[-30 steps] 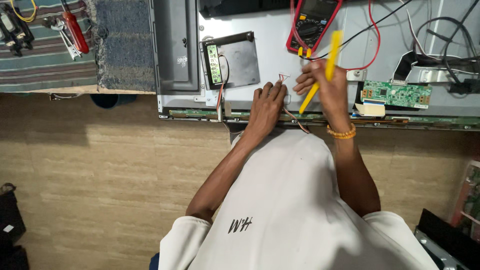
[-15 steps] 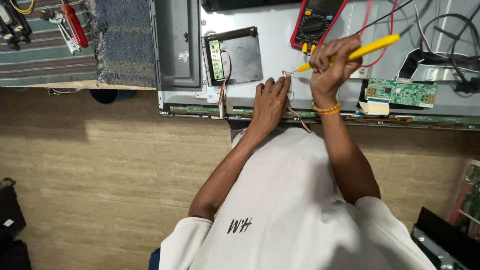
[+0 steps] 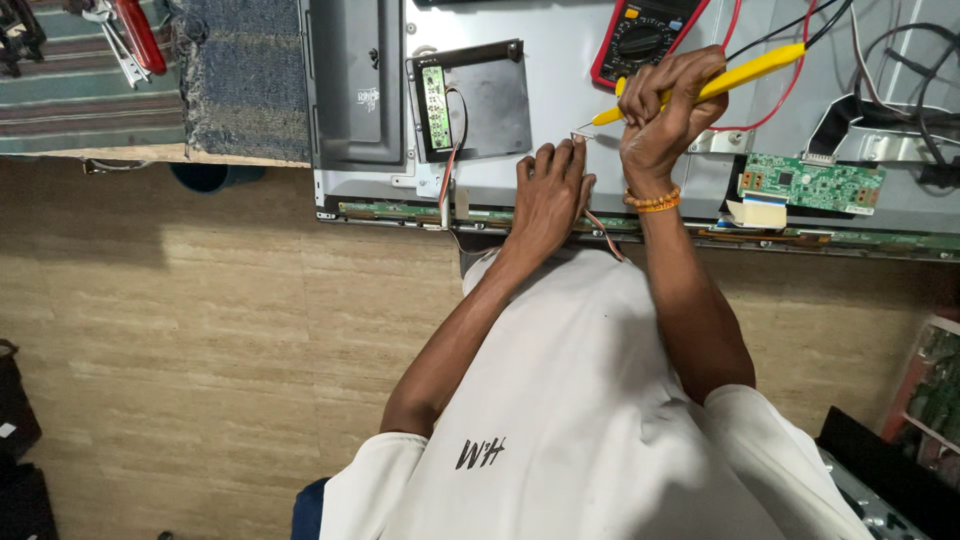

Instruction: The person uses a multimeter to test electrical continuity on a small circuit board mounted inside a disassembled television chassis. They repeatedly touch the multimeter probes to different points on the board and wires while seated at a workbench.

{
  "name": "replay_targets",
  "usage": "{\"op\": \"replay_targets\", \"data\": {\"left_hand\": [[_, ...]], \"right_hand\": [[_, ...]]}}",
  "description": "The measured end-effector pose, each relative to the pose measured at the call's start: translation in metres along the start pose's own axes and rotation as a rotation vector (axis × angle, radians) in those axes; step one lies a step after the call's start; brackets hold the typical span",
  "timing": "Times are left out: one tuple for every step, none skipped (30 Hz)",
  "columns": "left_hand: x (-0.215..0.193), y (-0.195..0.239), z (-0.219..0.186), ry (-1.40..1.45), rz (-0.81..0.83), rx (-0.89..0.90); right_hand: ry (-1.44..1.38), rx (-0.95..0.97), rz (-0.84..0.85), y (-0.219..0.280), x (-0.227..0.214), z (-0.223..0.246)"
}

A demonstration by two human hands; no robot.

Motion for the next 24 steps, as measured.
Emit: {"op": "replay_targets", "data": {"left_hand": [[-0.0003, -0.0001, 0.0000, 0.002, 0.001, -0.002], [-0.0008, -0.0003, 0.0001, 0.004, 0.002, -0.003], [-0.0011, -0.0002, 0.0001, 0.004, 0.009, -0.004], [-0.0012, -0.0008, 0.0000, 0.005, 0.015, -0.004], [-0.0013, -0.0014, -0.0001, 0.005, 0.021, -0.004], [-0.0017, -0.0008, -0.0001, 0.006, 0.022, 0.000], [-0.0019, 0.0000, 0.0000, 0.007, 0.024, 0.005], [-0.0022, 0.0007, 0.0000, 0.008, 0.025, 0.009], [-0.0025, 0.0012, 0.0001, 0.004, 0.021, 0.006], [-0.0025, 0.0007, 0.0000, 0.001, 0.017, 0.006], [-0.0024, 0.0002, -0.0002, -0.003, 0.012, 0.005], [-0.0025, 0.0002, -0.0001, -0.001, 0.010, 0.005], [-0.0025, 0.0002, 0.0001, 0.001, 0.007, 0.005], [-0.0024, 0.0000, 0.0004, 0.002, 0.004, 0.005], [-0.0019, -0.0001, 0.0005, 0.003, 0.008, 0.006], [-0.0017, -0.0003, 0.0007, 0.003, 0.012, 0.006], [-0.0014, -0.0004, 0.0008, 0.004, 0.015, 0.006], [-0.0012, 0.0003, 0.0010, 0.007, 0.016, 0.004], [-0.0009, 0.0011, 0.0009, 0.010, 0.017, 0.003], [-0.0008, 0.0008, 0.0010, 0.013, 0.017, 0.003], [-0.0008, 0.0004, 0.0012, 0.011, 0.014, 0.003], [-0.0007, 0.0002, 0.0011, 0.010, 0.011, 0.002], [-0.0006, 0.0001, 0.0011, 0.009, 0.007, 0.001], [-0.0007, 0.0005, 0.0014, 0.018, 0.007, -0.004]], "right_hand": [[0.002, 0.006, -0.002, 0.0002, 0.0002, -0.0008], [0.003, 0.010, -0.003, 0.0002, 0.0006, -0.0017], [0.005, 0.015, -0.005, 0.0003, 0.0012, -0.0022], [-0.003, 0.018, -0.007, -0.0005, 0.0017, -0.0027], [-0.011, 0.021, -0.009, -0.0011, 0.0023, -0.0031], [-0.020, 0.027, -0.011, -0.0006, 0.0033, -0.0039], [-0.005, 0.015, 0.003, -0.0013, 0.0044, -0.0035], [0.010, 0.003, 0.017, -0.0017, 0.0055, -0.0028], [0.026, -0.009, 0.031, -0.0020, 0.0068, -0.0021], [0.025, -0.003, 0.023, -0.0024, 0.0065, -0.0020], [0.025, 0.002, 0.015, -0.0024, 0.0066, -0.0021], [0.024, 0.009, 0.007, -0.0019, 0.0067, -0.0023], [0.022, 0.008, 0.008, -0.0019, 0.0071, -0.0020], [0.019, 0.006, 0.010, -0.0021, 0.0076, -0.0020], [0.016, 0.004, 0.012, -0.0024, 0.0078, -0.0019], [0.019, 0.002, 0.009, -0.0029, 0.0079, -0.0020], [0.022, 0.000, 0.006, -0.0034, 0.0079, -0.0019], [0.025, -0.002, 0.003, -0.0031, 0.0076, -0.0019], [0.032, 0.002, 0.010, -0.0027, 0.0080, -0.0024], [0.038, 0.005, 0.016, -0.0028, 0.0082, -0.0028], [0.045, 0.007, 0.023, -0.0032, 0.0084, -0.0034], [0.043, 0.007, 0.030, -0.0032, 0.0085, -0.0038], [0.041, 0.007, 0.037, -0.0033, 0.0087, -0.0045], [0.038, 0.007, 0.043, -0.0029, 0.0092, -0.0052]]}}
Point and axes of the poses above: each hand's wrist, its own y-axis away from the middle knuckle, its own x-axis out of the palm, z = x × y, the point moved 5 cm from there along -y, towards the middle knuckle, and after that the axes turned 3 degrees about z, right-handed, at the moved point
